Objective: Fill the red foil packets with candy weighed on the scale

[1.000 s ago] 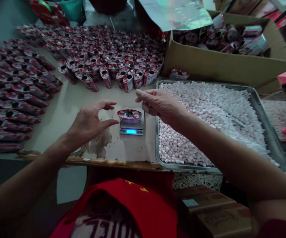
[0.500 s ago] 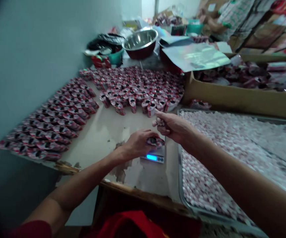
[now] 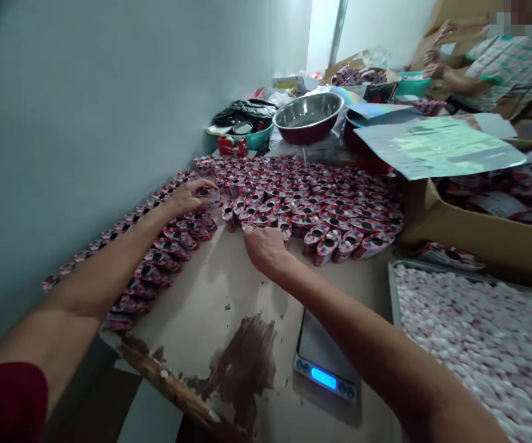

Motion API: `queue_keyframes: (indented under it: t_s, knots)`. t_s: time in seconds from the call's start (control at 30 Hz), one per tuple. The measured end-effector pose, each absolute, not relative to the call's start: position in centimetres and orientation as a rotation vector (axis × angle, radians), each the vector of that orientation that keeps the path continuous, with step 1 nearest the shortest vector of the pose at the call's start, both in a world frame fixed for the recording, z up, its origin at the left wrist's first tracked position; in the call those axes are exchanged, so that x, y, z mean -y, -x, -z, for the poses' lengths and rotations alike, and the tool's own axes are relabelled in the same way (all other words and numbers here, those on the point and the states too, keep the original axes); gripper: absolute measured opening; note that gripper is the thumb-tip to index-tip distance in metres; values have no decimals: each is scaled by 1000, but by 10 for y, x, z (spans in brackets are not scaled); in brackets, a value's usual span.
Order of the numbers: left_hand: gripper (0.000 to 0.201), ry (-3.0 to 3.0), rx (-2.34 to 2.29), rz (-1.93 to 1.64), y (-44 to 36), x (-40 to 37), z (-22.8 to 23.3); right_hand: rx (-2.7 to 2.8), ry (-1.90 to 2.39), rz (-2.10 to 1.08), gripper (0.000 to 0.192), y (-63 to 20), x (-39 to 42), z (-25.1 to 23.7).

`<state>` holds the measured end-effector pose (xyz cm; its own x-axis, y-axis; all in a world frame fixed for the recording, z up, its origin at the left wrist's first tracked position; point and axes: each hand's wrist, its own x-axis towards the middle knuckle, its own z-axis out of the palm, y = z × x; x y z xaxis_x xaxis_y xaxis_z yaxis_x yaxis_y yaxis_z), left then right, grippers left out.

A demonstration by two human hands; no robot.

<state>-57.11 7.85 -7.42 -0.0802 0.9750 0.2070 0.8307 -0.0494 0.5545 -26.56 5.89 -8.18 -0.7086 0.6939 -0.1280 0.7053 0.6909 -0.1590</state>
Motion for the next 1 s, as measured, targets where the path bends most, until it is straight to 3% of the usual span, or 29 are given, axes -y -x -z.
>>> queue_keyframes:
  t_s: [0.23,0.47,0.7,0.77,0.83,0.93,1.0]
  knots:
    - [44,-1974,-1829,-616,575,-68,103,-2774,-1124,292,35,252,-64,70]
    - [65,-2310,-1865,-570,567,-51,120,-2715,-1127,189,31,117,-9,34]
    - [50,-2353,-1895,-835,523,-13,90,-2623,-1335,295,34,34,68,66]
    - [45,-2411,-1853,-858,489,11,82,-2673,-1510,564,22,25,67,67]
    - [41,-2465,-1779,-860,448,37,81,-2649,-1729,1144,16,15,58,62]
    - [39,-2449,-1691,-858,391,71,92,-2115,-2023,2189,15,-1,36,51]
    - [38,-2391,-1671,-843,362,87,103,-1638,-2198,2517,12,-9,24,47]
